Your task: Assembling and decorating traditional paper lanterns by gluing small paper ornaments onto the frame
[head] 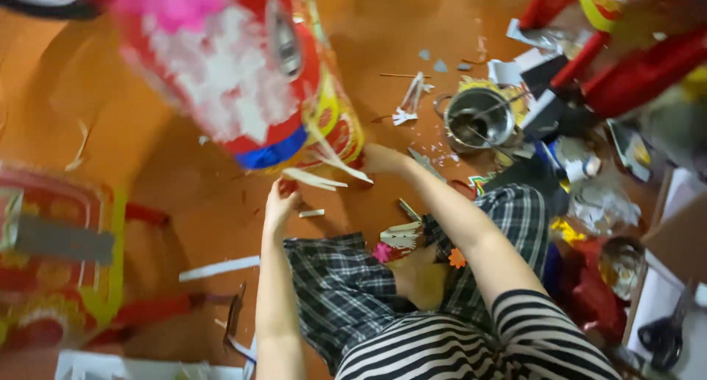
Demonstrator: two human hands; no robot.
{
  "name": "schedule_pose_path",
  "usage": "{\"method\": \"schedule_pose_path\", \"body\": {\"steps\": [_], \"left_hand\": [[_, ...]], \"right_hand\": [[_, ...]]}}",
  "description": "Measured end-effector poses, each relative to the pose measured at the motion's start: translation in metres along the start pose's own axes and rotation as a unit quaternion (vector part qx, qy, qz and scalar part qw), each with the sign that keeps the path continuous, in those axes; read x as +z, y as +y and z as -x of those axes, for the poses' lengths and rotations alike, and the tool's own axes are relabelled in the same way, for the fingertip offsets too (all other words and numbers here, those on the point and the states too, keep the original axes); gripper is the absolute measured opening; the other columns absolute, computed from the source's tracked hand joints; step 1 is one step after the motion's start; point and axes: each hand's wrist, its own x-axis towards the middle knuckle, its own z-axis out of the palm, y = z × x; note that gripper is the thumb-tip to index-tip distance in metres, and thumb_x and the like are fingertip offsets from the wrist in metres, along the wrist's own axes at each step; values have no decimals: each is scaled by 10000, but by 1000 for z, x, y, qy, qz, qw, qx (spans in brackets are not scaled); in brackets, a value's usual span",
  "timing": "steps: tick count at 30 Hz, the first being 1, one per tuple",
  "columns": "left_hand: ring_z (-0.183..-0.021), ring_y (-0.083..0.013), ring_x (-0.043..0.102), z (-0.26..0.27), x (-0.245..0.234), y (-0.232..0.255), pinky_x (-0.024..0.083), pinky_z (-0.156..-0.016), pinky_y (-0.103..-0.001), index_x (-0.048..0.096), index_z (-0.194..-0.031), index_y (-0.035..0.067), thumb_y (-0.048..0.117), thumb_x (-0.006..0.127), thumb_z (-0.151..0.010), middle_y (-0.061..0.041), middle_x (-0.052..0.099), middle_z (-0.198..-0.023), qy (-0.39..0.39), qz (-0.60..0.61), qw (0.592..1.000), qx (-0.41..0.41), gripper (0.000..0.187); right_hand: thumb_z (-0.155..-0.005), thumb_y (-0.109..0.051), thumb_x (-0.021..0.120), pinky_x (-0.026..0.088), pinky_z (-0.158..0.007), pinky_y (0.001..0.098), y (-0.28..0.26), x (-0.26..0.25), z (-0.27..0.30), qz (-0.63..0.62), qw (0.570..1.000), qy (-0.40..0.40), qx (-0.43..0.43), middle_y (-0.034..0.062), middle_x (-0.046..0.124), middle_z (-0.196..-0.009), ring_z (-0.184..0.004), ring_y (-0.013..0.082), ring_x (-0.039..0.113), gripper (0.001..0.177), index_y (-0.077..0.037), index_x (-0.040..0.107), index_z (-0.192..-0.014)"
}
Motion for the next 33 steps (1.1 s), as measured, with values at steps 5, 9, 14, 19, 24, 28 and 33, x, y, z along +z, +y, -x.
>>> {"method": "schedule_pose_path", "body": {"steps": [5, 9, 14, 19, 24, 28, 33], "left_hand": [[-1261, -385, 703, -5, 14, -4, 557, -1062, -525, 701, -1364, 189, 246, 864, -822, -164, 766, -1293, 24, 6, 1000, -9, 568], [-1102, -316, 768, 2, 12, 15, 579, -1010, -530, 747, -1175, 278, 283, 838, -836, -53, 810, -1080, 66, -39, 997, -15, 351], [-1045, -301, 786, 39, 13, 81, 598, -956, -511, 725, -1289, 318, 344, 724, -1017, -66, 807, -1148, 122, 8, 992, -19, 274], [-1309, -457, 612, 26, 83, 70, 434, -1170, -567, 606, -1377, 10, 25, 755, -973, -272, 625, -1328, 224, 86, 952, 189, 431], [-862, -408, 739, 46, 221, 16, 587, -796, -515, 722, -888, 70, 252, 719, -1035, -185, 725, -850, 151, -133, 965, 169, 235], [-808, -297, 668, 68, 246, 13, 557, -694, -480, 600, -845, 163, 328, 698, -955, -53, 601, -826, 180, -318, 896, 251, 221], [-810, -310, 609, 65, 247, 16, 514, -780, -443, 658, -873, 125, 280, 696, -976, -86, 625, -886, 165, -325, 904, 224, 190]], "right_hand": [[-741, -494, 941, 610, -818, 336, 26, 64, -31, -266, 942, 34, 202, -27, 830, -932, -933, 210, 814, 428, -207, 835, -1040], [-619, -562, 1003, 620, -787, 390, 38, 83, -36, -215, 955, 74, 192, -11, 824, -871, -895, 255, 822, 467, -250, 839, -926], [-657, -450, 997, 603, -956, 601, 15, 37, -24, -272, 935, 122, 189, 222, 813, -1126, -1117, 484, 754, 680, -89, 781, -1191], [-691, -330, 1003, 629, -891, 440, 57, 2, -44, -321, 878, 224, 274, 94, 835, -1013, -1022, 327, 810, 463, -151, 839, -1086], [-679, -320, 1003, 629, -811, 481, 142, -55, -80, -292, 847, 304, 323, 139, 818, -958, -957, 336, 814, 462, -101, 838, -1051], [-736, -284, 1001, 632, -885, 515, 235, -82, -120, -272, 807, 420, 314, 175, 822, -1092, -1071, 399, 785, 550, -117, 825, -1230], [-812, -85, 798, 524, -477, 321, 316, -115, -160, -368, 727, 485, 318, 68, 762, -814, -549, 175, 655, 335, -64, 733, -1140]]}}
